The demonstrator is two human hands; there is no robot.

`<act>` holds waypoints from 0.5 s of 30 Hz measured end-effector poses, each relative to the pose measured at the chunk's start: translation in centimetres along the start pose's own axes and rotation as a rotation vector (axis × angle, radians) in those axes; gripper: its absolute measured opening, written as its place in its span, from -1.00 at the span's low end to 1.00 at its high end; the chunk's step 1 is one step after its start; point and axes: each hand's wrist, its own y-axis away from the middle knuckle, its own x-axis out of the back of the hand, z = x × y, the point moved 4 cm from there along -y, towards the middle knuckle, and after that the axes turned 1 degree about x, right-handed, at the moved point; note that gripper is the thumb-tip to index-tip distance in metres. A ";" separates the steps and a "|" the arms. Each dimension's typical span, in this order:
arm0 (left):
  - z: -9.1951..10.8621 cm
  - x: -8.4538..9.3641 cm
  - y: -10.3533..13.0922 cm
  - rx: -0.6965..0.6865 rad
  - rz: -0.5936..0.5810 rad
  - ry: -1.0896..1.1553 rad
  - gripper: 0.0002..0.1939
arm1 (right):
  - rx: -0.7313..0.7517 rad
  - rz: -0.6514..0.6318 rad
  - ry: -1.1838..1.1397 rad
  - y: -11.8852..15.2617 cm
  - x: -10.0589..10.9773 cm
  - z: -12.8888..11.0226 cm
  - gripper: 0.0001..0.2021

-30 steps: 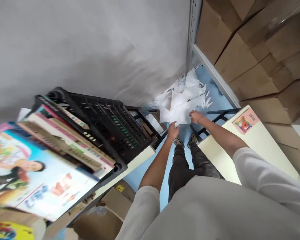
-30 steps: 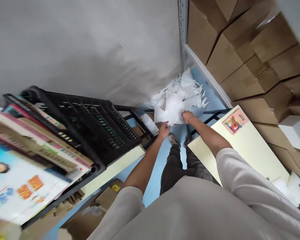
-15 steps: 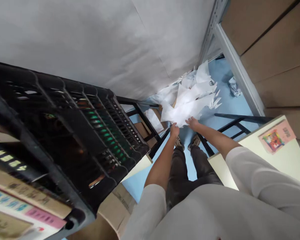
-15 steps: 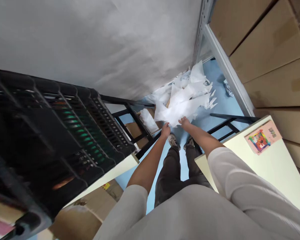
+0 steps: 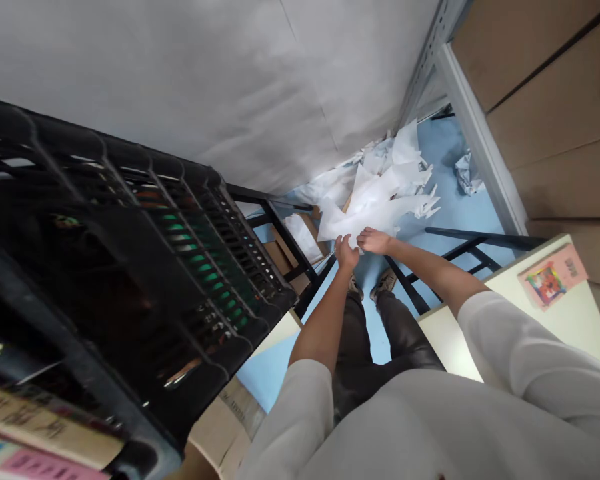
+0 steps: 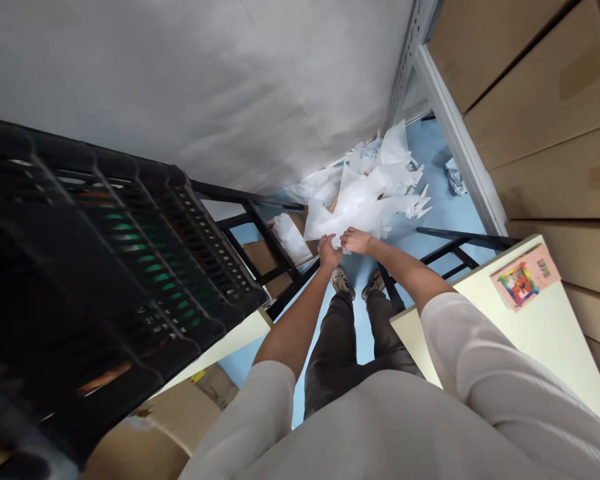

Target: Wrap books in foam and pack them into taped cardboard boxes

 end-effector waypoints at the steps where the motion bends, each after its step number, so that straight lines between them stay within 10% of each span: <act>1: 1.0 0.8 0.1 0.003 0.032 -0.004 -0.68 | -0.030 0.031 -0.028 0.3 1.4 0.1 -0.71; 10: 14.1 10.1 3.0 -0.274 0.057 0.240 -0.93 | -0.609 0.528 -0.409 7.4 11.9 -0.6 -0.35; 15: 20.1 13.9 6.1 -0.211 0.104 0.395 -0.96 | -0.869 0.929 -0.638 11.7 15.4 -3.8 -0.64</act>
